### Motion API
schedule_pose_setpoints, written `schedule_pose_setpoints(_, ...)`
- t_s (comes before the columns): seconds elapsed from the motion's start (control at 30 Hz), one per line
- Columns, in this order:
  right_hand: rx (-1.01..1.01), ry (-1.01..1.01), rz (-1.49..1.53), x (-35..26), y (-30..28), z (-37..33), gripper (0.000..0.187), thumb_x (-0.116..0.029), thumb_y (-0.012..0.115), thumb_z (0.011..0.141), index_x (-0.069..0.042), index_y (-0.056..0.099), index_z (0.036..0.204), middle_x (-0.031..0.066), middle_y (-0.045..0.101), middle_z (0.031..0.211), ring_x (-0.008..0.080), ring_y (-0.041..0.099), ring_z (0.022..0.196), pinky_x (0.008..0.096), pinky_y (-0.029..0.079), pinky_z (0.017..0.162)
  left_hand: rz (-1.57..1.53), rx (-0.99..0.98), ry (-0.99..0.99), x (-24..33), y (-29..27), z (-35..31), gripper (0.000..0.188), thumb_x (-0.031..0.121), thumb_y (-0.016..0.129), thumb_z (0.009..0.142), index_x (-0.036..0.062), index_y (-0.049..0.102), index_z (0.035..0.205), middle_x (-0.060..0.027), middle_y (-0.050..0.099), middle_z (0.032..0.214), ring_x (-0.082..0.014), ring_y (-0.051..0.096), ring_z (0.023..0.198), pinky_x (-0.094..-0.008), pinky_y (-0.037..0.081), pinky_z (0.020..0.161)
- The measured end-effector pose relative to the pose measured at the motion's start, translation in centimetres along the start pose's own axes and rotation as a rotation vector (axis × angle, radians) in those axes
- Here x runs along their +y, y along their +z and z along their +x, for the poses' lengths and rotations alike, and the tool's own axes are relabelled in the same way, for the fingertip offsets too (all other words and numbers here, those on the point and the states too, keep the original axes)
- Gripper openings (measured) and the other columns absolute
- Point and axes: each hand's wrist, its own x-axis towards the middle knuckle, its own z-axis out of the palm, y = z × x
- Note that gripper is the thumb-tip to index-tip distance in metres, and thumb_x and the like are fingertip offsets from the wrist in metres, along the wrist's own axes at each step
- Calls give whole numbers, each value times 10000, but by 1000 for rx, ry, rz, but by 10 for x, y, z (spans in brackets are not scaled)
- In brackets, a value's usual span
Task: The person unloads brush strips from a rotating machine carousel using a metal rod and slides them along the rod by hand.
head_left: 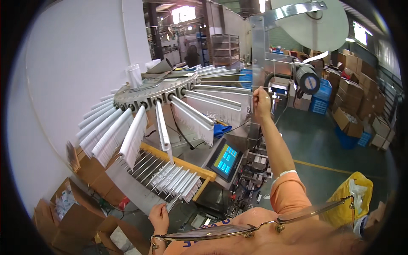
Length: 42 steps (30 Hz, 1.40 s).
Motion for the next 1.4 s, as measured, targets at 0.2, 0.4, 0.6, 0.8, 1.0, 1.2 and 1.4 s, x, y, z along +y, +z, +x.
schedule_pose_setpoints(0.2,30,47,34,-7,-8,-4,327,-317,442,920,-90,500,691,-21,405,546,65,360,449,191,271,403,-29,8,-19,-4,3,0,115,28,520,764,-7,603,835,-136,521,676,-275,521,605,-327,414,575)
schedule_pose_setpoints(0.4,125,62,133,-21,-36,-5,343,-359,453,909,-96,492,692,-13,404,538,70,361,429,194,255,378,3,-6,-9,0,-2,-1,124,30,507,756,-11,599,828,-138,518,675,-275,509,597,-329,407,566)
schedule_pose_setpoints(0.6,236,-17,261,-81,-129,-31,227,-270,546,862,-124,496,696,-25,386,494,68,358,387,211,239,325,-34,-55,26,4,-1,5,110,49,524,756,-5,599,816,-132,516,663,-283,506,586,-337,406,559)
schedule_pose_setpoints(0.8,533,-55,358,-153,-195,-124,327,-301,427,910,-137,417,627,-38,347,525,70,228,396,218,216,372,-178,-904,198,39,10,16,134,60,542,782,45,622,889,-123,559,729,-280,565,687,-331,445,608)
schedule_pose_setpoints(1.0,397,22,238,-141,-120,-279,355,-267,370,920,-137,332,591,-24,307,485,89,237,390,254,223,412,-806,-1009,912,106,50,57,289,40,555,752,27,538,1040,-148,523,963,-317,520,894,-381,440,754)
schedule_pose_setpoints(1.2,405,-81,-14,-126,38,-376,369,-267,359,926,-123,327,588,-18,294,499,97,288,449,241,252,460,-765,-915,1071,132,30,64,516,48,532,755,47,370,1245,-168,465,1085,-311,517,916,-400,435,760)
schedule_pose_setpoints(1.4,616,-142,-769,-98,194,-444,362,-368,332,935,-41,487,926,16,442,602,74,361,498,201,287,443,-1222,-1797,236,57,-13,88,555,62,397,875,103,147,1370,-76,574,759,-147,564,569,-269,455,513)
